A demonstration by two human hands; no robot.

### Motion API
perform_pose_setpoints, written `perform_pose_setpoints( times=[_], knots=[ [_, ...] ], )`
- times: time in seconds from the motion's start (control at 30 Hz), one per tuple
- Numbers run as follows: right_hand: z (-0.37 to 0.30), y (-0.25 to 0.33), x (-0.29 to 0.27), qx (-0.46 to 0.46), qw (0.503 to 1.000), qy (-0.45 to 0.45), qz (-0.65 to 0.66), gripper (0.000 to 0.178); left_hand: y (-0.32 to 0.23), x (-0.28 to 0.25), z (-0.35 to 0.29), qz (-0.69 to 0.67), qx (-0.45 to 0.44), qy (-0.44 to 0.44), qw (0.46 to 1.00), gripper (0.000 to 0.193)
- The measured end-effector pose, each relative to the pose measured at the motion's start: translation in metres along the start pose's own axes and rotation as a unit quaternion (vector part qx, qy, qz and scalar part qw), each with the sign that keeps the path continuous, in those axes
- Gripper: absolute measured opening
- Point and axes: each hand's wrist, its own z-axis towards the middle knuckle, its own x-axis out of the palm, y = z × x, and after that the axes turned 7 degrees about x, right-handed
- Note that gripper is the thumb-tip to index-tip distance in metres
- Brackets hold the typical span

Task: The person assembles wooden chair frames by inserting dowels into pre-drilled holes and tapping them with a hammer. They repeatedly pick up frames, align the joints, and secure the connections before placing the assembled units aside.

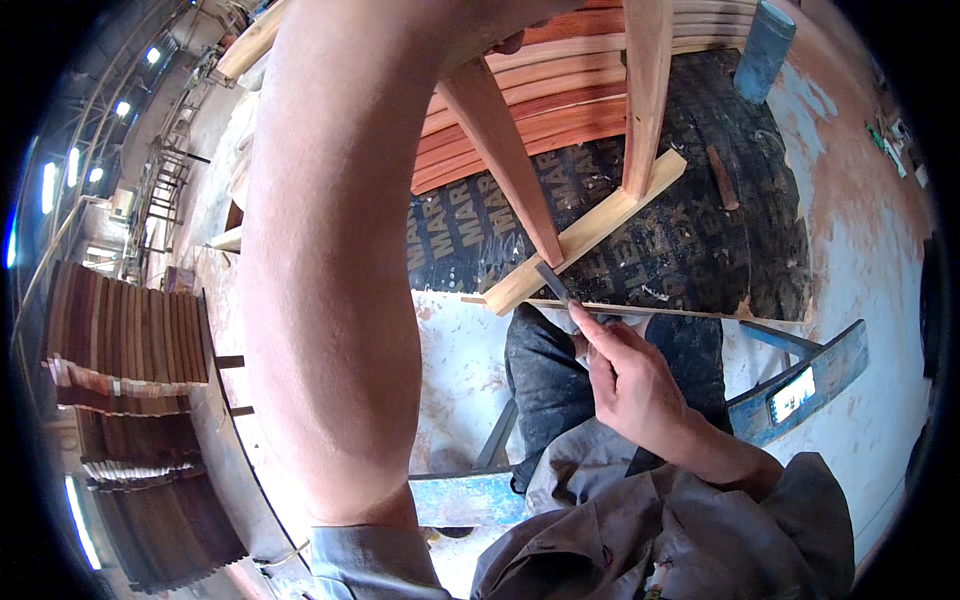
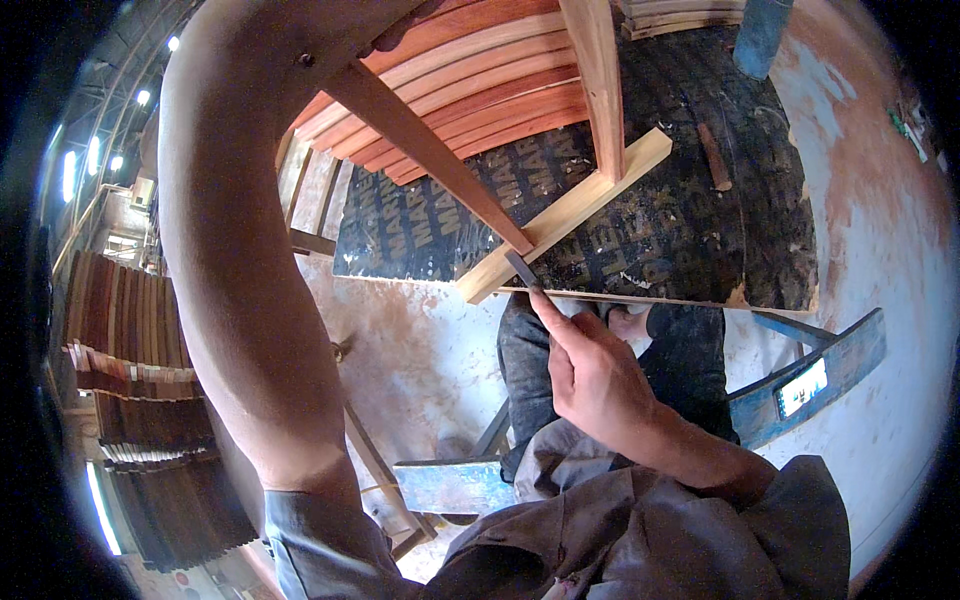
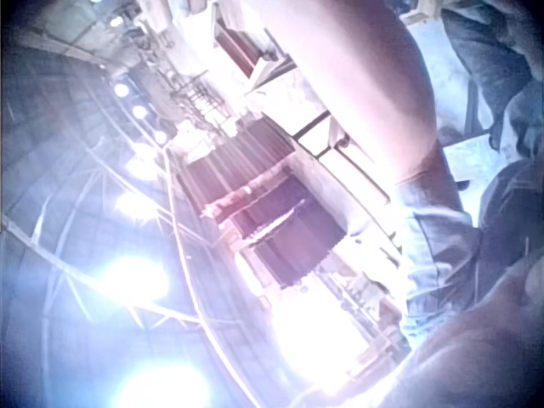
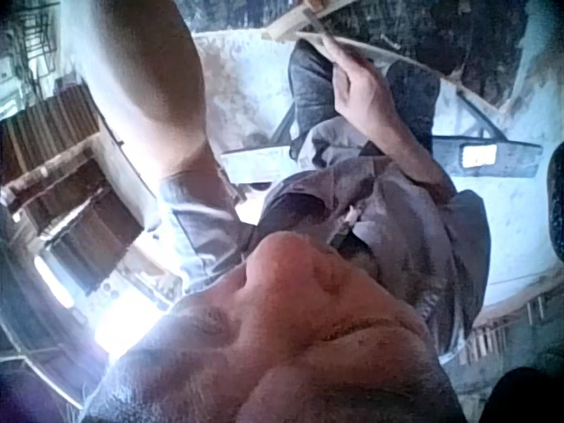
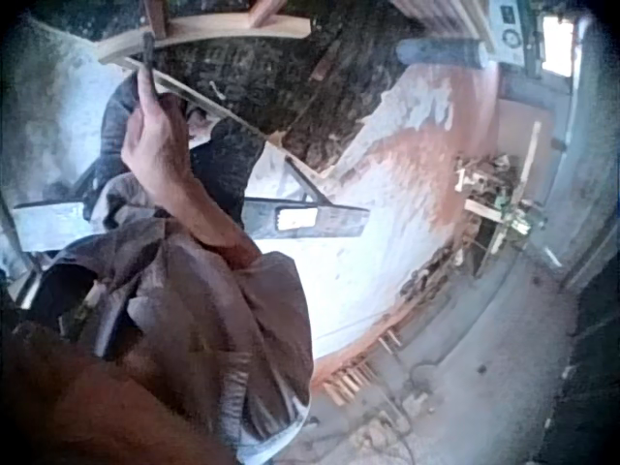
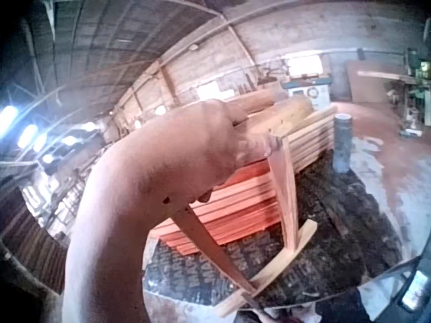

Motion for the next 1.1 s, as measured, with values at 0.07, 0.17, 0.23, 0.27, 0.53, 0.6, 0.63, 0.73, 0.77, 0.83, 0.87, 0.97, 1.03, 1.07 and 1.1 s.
perform_pose_setpoints(
  times=[0.07, 0.17, 0.23, 0.27, 0.53, 0.6, 0.63, 0.73, 0.77, 0.83, 0.87, 0.97, 1.03, 1.07, 1.1],
  knots=[
    [0.015, -0.002, 0.008, 0.009, 0.999, -0.021, 0.026, 0.061, 0.003, 0.004, 0.001, -0.009, -0.004, -0.006, 1.0, 0.057],
    [0.035, -0.001, 0.027, 0.046, 0.998, 0.014, 0.036, 0.062, -0.017, -0.018, 0.009, -0.008, -0.137, 0.091, 0.986, 0.057],
    [0.012, 0.008, 0.02, 0.017, 1.0, 0.017, 0.014, 0.06, -0.007, -0.019, 0.001, 0.02, -0.104, 0.064, 0.992, 0.057],
    [0.004, 0.002, 0.011, 0.018, 1.0, -0.003, -0.011, 0.06, -0.002, -0.006, 0.007, 0.017, -0.048, 0.031, 0.998, 0.058],
    [0.005, -0.002, 0.013, 0.003, 0.999, -0.012, -0.04, 0.068, -0.014, -0.012, 0.011, -0.081, -0.106, 0.086, 0.987, 0.061],
    [-0.009, -0.001, 0.008, -0.027, 0.999, -0.023, -0.019, 0.069, 0.009, -0.003, -0.003, -0.022, 0.02, 0.006, 1.0, 0.061],
    [-0.011, 0.001, 0.003, -0.029, 0.999, -0.019, -0.013, 0.07, 0.017, 0.001, -0.002, 0.004, 0.053, -0.007, 0.999, 0.06],
    [0.011, 0.01, 0.006, 0.01, 0.999, 0.033, -0.005, 0.068, 0.017, -0.006, 0.006, 0.066, 0.008, 0.036, 0.997, 0.06],
    [0.025, 0.008, 0.01, 0.057, 0.998, 0.031, -0.015, 0.065, 0.01, 0.002, 0.02, 0.074, -0.014, 0.063, 0.995, 0.06],
    [0.039, 0.003, 0.021, 0.075, 0.997, 0.012, -0.003, 0.063, -0.007, 0.001, 0.025, 0.093, -0.054, 0.095, 0.99, 0.062],
    [0.032, 0.0, 0.02, 0.043, 0.999, -0.008, -0.001, 0.063, -0.009, 0.001, 0.026, 0.081, -0.042, 0.095, 0.991, 0.063],
    [-0.005, -0.002, 0.002, 0.01, 1.0, -0.006, -0.001, 0.059, 0.008, -0.009, 0.014, 0.018, 0.026, 0.05, 0.998, 0.065],
    [-0.036, -0.012, -0.013, 0.011, 1.0, 0.012, -0.003, 0.061, 0.025, 0.001, 0.021, 0.079, 0.062, 0.016, 0.995, 0.066],
    [-0.046, -0.017, -0.023, 0.01, 1.0, 0.02, -0.005, 0.062, 0.043, 0.029, 0.027, 0.159, 0.062, -0.037, 0.985, 0.06],
    [-0.051, -0.022, -0.033, -0.005, 1.0, -0.006, -0.029, 0.061, 0.061, 0.053, 0.03, 0.242, 0.047, -0.086, 0.965, 0.06]
  ],
)
